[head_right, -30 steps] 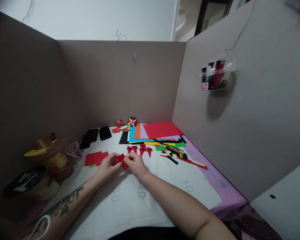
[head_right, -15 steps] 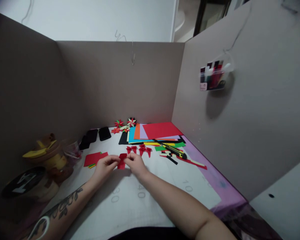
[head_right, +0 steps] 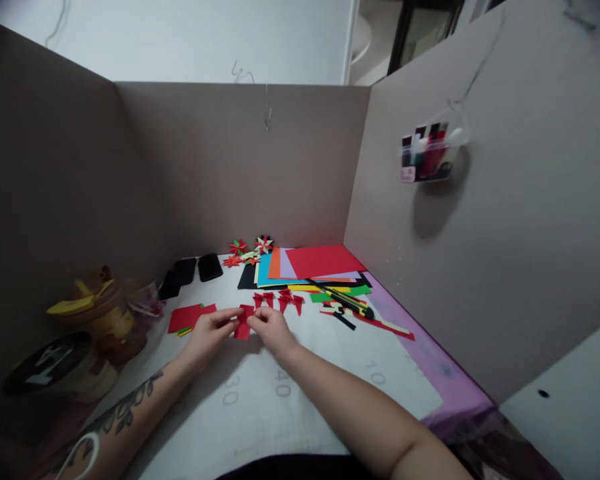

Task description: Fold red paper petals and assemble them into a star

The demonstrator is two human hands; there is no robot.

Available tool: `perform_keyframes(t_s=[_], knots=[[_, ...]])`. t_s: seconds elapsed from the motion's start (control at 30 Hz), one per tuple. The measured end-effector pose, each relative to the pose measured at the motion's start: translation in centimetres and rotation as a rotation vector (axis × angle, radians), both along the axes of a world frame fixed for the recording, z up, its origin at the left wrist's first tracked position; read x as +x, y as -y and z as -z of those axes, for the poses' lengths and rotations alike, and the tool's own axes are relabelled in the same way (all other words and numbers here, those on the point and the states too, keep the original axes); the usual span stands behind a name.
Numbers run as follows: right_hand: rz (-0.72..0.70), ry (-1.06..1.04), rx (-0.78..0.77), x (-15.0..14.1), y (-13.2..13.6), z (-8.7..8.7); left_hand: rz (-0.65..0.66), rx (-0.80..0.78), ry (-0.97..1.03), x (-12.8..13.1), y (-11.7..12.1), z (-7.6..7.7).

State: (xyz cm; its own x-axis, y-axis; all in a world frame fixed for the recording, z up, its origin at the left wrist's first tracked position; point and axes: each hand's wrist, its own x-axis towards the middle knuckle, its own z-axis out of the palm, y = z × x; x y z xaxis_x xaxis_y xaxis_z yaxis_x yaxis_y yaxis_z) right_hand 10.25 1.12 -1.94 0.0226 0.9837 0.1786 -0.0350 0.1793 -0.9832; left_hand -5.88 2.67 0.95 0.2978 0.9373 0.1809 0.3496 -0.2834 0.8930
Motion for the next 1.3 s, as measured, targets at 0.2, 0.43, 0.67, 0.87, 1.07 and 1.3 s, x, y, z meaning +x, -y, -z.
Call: perform_keyframes(t_s=[0.2, 0.43, 0.67, 0.87, 1.07, 1.3], knots=[[-0.012, -0.008, -0.013, -0.1, 0.2, -0.1, 0.045, -0.011, -0.023, -0.2, 0.0, 0.1], [-0.003, -0.033, -0.028, 0.1, -0.4, 0.5, 0.047, 0.015, 0.055, 0.0, 0.0, 0.4], [0.034, -0.023, -0.027, 0.2, -0.2, 0.3, 0.023, -0.086, 0.032, 0.3, 0.0, 0.8], [0.055, -0.015, -0.028, 0.2, -0.1, -0.2, 0.052, -0.053, -0.042, 0.1, 0.2, 0.0], [0.065, -0.046, -0.033, 0.3, -0.4, 0.2, 0.114, -0.017, -0.133, 0.2, 0.6, -0.8], [0.093, -0.087, -0.068, 0.5, -0.5, -0.1, 0.199, -0.121, -0.151, 0.0, 1.2, -1.0]])
